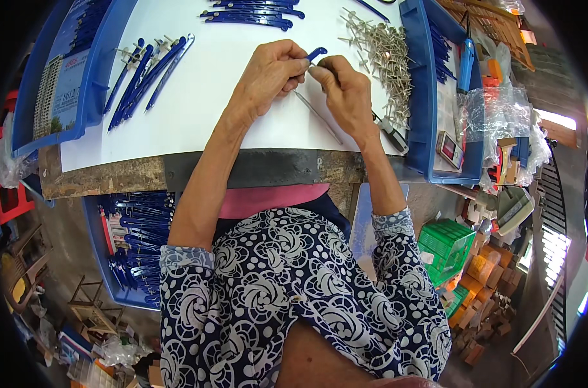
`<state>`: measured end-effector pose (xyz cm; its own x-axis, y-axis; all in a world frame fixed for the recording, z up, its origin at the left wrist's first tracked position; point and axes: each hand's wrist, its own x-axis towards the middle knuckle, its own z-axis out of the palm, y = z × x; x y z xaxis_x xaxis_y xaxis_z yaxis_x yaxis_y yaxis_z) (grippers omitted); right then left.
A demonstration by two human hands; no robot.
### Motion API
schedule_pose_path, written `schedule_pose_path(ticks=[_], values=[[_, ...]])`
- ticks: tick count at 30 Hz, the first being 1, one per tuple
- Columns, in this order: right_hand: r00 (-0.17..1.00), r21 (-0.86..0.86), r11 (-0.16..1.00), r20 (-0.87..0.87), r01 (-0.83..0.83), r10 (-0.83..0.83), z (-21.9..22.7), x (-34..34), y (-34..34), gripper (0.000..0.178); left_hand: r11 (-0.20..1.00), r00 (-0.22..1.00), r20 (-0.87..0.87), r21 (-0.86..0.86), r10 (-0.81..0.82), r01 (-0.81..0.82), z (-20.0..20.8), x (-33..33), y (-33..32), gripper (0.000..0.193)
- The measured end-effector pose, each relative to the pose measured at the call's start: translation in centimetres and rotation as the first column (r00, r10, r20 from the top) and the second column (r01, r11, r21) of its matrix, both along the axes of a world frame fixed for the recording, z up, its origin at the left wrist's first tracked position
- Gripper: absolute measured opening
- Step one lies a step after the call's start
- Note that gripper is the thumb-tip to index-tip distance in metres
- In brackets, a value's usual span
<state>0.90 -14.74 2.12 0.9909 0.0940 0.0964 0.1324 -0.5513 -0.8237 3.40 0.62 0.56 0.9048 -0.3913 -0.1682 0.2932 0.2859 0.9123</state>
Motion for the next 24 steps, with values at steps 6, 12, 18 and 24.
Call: schedule_pose_path(ticks=[6, 12, 18, 24], values=[[0.928, 0.312, 0.950, -0.351, -0.009, 0.124, 1.0, 0.0, -0.9, 0.032, 0.999, 0.999, 0.020, 0.013, -0.036, 0.035, 0.0, 0.0, -0.1, 0.008], [0.944, 0.334, 0.942, -0.314, 0.011, 0.101, 0.4, -0.1, -0.8, 0.027, 1.000, 1.000, 0.016, 0.027, -0.016, 0.016, 0.1, 0.0, 0.0, 0.008], [1.000, -0.083, 0.997, 0.015, -0.003, 0.004, -0.8, -1.0, 0.0, 0.021, 0.995, 0.999, 0.035, 0.094, -0.038, 0.034, 0.0, -0.2, -0.1, 0.010], [0.771, 0.742, 0.656, -0.497, 0.140, 0.398, 0.6, -0.5, -2.2, 0.027, 0.990, 0.996, 0.014, 0.107, -0.091, 0.089, 0.3, -0.3, 0.0, 0.011]])
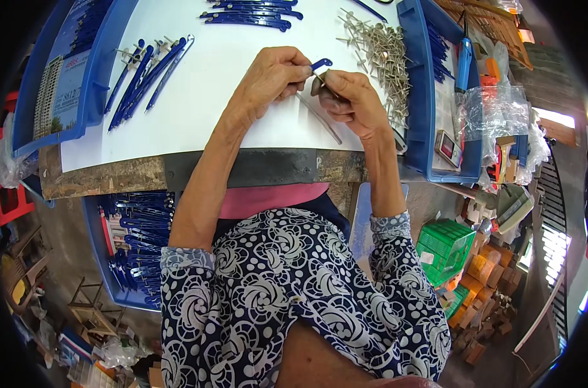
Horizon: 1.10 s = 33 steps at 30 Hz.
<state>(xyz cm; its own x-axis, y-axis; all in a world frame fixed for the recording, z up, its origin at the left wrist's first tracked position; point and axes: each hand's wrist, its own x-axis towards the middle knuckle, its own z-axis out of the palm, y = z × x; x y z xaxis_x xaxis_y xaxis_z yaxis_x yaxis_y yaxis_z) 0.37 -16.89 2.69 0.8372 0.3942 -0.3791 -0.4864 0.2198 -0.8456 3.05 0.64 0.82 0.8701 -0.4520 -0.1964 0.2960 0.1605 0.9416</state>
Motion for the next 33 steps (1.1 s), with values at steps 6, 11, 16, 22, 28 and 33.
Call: schedule_pose_path(ticks=[6, 11, 16, 22, 28, 33], values=[[0.976, -0.347, 0.938, 0.212, 0.020, 0.057, 0.2, -1.1, 0.7, 0.026, 0.981, 0.980, 0.059, -0.036, 0.191, -0.189, 0.0, 0.5, 0.6, 0.008], [0.523, -0.649, 0.472, 0.760, 0.596, 0.385, -1.5, 0.4, 0.1, 0.019, 0.983, 0.988, -0.019, -0.097, 0.154, -0.155, -0.4, 0.7, 0.6, 0.012], [0.566, -0.740, 0.382, 0.670, 0.553, 0.480, -2.2, 0.8, 1.0, 0.019, 0.942, 0.978, -0.160, -0.286, 0.135, -0.177, -1.1, 1.0, 0.7, 0.012], [0.601, -0.769, 0.395, 0.640, 0.503, 0.479, -1.7, 0.7, 1.1, 0.020, 0.947, 0.982, -0.160, -0.286, 0.102, -0.145, -0.9, 1.0, 0.9, 0.013], [0.594, -0.780, 0.370, 0.624, 0.504, 0.507, -1.5, 0.4, 0.8, 0.026, 0.946, 0.982, -0.146, -0.283, 0.123, -0.160, -1.2, 1.0, 0.7, 0.011], [0.585, -0.748, 0.404, 0.663, 0.527, 0.467, -0.8, -0.2, 0.2, 0.026, 0.948, 0.983, -0.131, -0.276, 0.129, -0.161, -1.3, 0.9, 0.8, 0.012]])
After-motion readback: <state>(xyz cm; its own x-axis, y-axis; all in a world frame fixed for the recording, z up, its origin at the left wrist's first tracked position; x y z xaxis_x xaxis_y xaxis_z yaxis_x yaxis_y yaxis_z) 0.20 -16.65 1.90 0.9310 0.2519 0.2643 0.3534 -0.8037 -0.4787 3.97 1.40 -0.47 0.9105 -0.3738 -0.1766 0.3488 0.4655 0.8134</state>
